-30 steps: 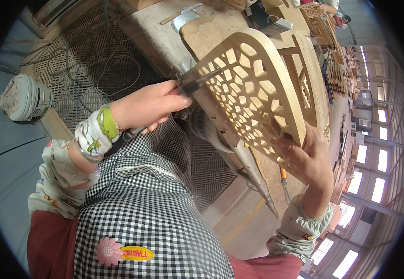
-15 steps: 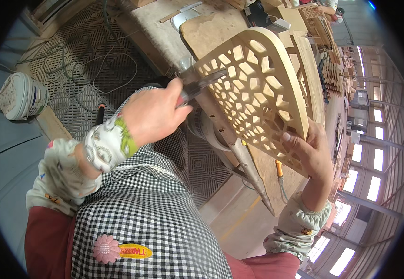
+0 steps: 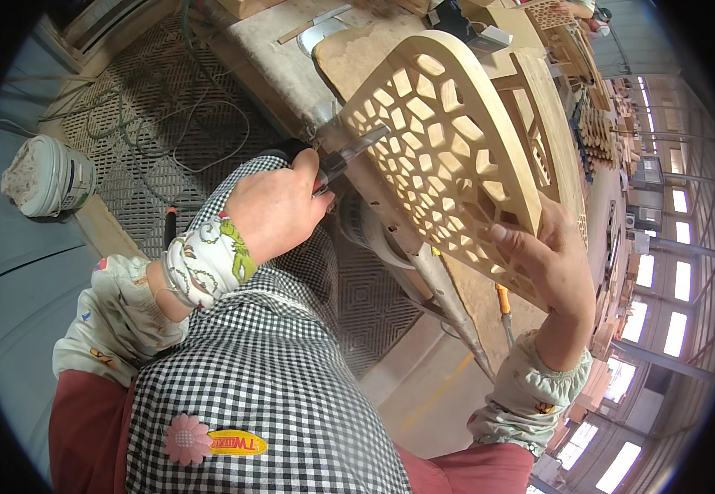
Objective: The person sands the inner edges of a decorative wooden lattice panel using a small power sander, holding the panel at different angles to reach the cutouts.
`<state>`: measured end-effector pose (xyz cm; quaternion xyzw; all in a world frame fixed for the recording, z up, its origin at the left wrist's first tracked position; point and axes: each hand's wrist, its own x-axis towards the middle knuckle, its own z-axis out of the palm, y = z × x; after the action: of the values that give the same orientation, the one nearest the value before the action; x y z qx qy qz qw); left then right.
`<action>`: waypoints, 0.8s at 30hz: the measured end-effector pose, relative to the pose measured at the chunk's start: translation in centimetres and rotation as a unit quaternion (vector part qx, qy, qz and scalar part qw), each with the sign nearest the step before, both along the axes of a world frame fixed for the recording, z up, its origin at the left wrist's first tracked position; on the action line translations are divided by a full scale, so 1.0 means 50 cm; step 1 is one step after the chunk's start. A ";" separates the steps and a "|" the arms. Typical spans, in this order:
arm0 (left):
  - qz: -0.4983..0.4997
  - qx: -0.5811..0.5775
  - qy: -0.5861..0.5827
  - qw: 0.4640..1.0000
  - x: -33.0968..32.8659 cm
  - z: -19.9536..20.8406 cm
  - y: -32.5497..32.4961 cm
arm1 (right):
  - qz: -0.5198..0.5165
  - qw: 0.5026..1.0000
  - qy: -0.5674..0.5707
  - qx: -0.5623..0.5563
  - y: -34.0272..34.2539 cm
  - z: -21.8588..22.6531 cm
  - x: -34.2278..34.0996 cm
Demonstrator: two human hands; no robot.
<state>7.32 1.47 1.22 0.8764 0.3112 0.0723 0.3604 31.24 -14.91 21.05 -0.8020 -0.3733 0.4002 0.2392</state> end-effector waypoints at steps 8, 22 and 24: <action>0.019 0.015 0.010 1.000 0.017 -0.010 -0.003 | 0.000 1.000 -0.014 0.011 0.006 -0.005 -0.005; -0.028 -0.160 -0.061 0.985 0.013 -0.018 0.063 | 0.008 0.999 -0.037 -0.009 0.004 -0.001 0.000; -0.040 -0.174 -0.092 0.980 -0.005 -0.069 0.074 | -0.004 1.000 -0.029 0.010 0.006 -0.006 -0.002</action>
<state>7.09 5.17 -2.23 0.8015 0.2495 0.0827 0.5371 31.14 -14.62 20.76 -0.8123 -0.3806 0.3726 0.2376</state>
